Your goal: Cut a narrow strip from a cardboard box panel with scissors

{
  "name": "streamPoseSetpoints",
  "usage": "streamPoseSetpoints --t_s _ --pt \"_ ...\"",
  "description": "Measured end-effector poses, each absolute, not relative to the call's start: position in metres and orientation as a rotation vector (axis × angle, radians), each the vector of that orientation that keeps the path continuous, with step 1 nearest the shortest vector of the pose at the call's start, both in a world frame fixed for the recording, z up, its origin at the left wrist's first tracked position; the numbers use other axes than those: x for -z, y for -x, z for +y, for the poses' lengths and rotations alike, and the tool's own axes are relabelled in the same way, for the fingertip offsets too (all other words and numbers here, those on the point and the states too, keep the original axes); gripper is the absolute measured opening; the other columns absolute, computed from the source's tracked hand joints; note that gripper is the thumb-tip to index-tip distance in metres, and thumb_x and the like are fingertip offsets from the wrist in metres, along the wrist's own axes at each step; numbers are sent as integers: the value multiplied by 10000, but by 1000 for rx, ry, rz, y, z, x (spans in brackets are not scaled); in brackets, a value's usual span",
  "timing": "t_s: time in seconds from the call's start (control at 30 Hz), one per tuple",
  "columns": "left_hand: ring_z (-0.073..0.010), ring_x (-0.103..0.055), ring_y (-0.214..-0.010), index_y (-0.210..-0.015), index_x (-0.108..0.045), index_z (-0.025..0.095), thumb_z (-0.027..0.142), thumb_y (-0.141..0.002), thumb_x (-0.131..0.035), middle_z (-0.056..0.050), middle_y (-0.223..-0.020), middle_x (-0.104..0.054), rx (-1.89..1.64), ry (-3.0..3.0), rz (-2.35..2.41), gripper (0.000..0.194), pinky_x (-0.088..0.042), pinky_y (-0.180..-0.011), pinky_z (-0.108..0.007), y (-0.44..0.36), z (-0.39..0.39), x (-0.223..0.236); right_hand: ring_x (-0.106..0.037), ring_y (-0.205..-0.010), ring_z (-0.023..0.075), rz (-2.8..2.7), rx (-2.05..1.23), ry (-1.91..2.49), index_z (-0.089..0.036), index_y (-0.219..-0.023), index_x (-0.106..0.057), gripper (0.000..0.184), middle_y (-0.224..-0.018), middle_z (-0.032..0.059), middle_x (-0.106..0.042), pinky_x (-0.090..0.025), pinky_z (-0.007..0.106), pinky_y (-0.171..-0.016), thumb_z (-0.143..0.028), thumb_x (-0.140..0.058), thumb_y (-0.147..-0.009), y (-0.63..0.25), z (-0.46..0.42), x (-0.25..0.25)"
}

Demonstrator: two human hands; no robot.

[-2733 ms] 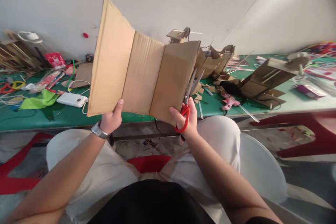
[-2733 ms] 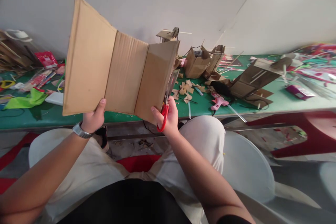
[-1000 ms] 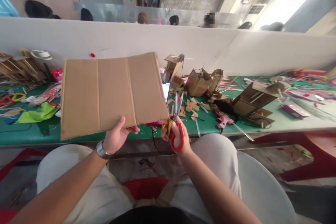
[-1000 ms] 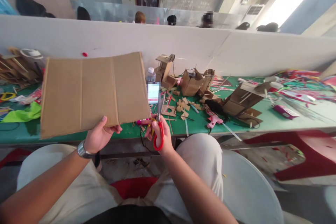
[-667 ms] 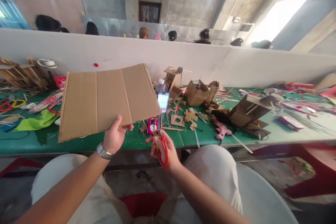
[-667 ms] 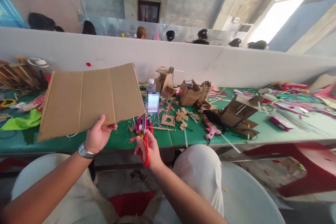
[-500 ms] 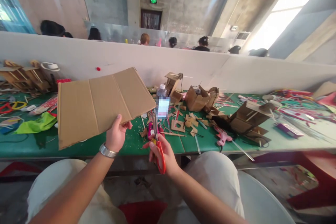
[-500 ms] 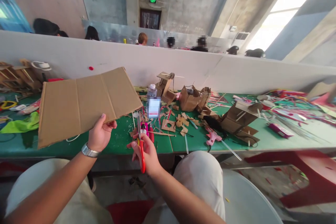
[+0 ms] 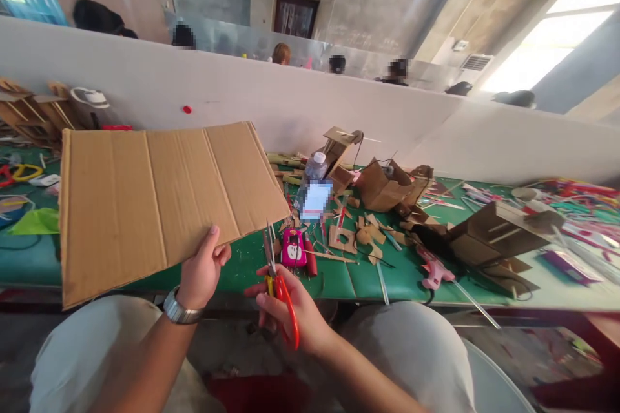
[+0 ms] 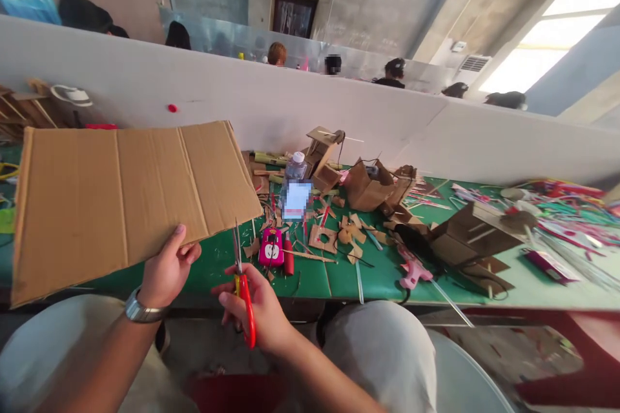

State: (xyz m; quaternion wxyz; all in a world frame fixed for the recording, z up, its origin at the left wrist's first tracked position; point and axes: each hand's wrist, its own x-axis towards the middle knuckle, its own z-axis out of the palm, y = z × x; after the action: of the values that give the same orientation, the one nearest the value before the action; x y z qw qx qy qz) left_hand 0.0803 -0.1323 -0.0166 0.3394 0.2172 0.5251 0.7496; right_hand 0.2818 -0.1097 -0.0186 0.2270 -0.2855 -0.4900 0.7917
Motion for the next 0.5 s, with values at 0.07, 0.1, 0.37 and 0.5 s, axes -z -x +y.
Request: streamPoseSetpoints --t_s 0.07,0.1,0.37,0.5 --pt "-126 -417 -446 -514 -378 262 595 -909 -727 40 -491 -391 -1897 -580 1424 624 -429 -472 -297 -80 -133 22 -659 -636 98 -1336 -2193 797 -237 -1180 -562 581 -1112 60 -769 -474 222 -567 -535 -892 -805 -286 -110 23" --pt "-125 -417 -446 -518 -387 261 591 -898 -740 42 -492 -395 -1865 -592 1449 615 -434 -465 -289 -80 -133 24 -678 -718 117 -1342 -2181 811 -240 -1183 -575 576 -1135 63 -762 -517 248 -653 -531 -897 -805 -289 -110 24" --pt "-161 -518 -473 -502 -490 272 532 -910 -740 5 -500 -493 -1729 -528 1556 545 -470 -480 -287 -98 -134 35 -652 -974 227 -1395 -2284 919 -301 -1237 -617 606 -1038 42 -685 -527 324 -803 -643 -860 -800 -299 -106 26" --pt "-169 -535 -478 -504 -533 255 617 -919 -711 -9 -506 -516 -1685 -499 1564 579 -480 -510 -314 -106 -132 37 -629 -1002 236 -1429 -2312 889 -305 -1241 -646 610 -1149 54 -665 -514 349 -896 -666 -850 -793 -302 -103 26"
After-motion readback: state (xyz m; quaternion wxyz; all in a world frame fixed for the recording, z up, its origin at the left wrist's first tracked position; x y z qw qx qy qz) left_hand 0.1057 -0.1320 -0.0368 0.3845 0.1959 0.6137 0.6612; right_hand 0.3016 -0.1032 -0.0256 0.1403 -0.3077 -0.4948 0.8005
